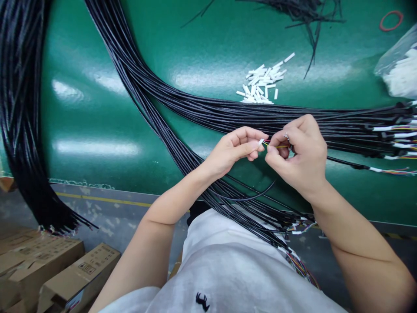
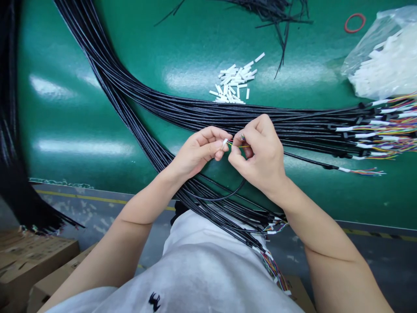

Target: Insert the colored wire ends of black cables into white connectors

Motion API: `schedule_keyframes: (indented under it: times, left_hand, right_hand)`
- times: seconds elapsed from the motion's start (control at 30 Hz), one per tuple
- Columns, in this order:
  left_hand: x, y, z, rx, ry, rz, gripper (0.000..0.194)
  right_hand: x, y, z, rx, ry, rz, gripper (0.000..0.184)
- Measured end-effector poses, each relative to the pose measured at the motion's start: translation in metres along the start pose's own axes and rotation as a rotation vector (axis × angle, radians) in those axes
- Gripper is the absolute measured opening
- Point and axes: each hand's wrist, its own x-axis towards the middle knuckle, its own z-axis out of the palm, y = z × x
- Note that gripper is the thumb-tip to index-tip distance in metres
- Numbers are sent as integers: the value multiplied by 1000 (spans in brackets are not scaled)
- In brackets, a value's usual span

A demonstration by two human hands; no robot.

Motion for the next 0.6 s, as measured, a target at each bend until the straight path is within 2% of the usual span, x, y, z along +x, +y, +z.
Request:
schedule_keyframes:
  times: [0.33,0.6]
  left_hand:
    - [-1,-3,1,70,-4,106,29]
    - [-3,0,5,154,36,142,35]
  right_hand:
    - [-1,1,0,-16,15,-20,20]
    - [-1,1,-2,-20,3,-19,17]
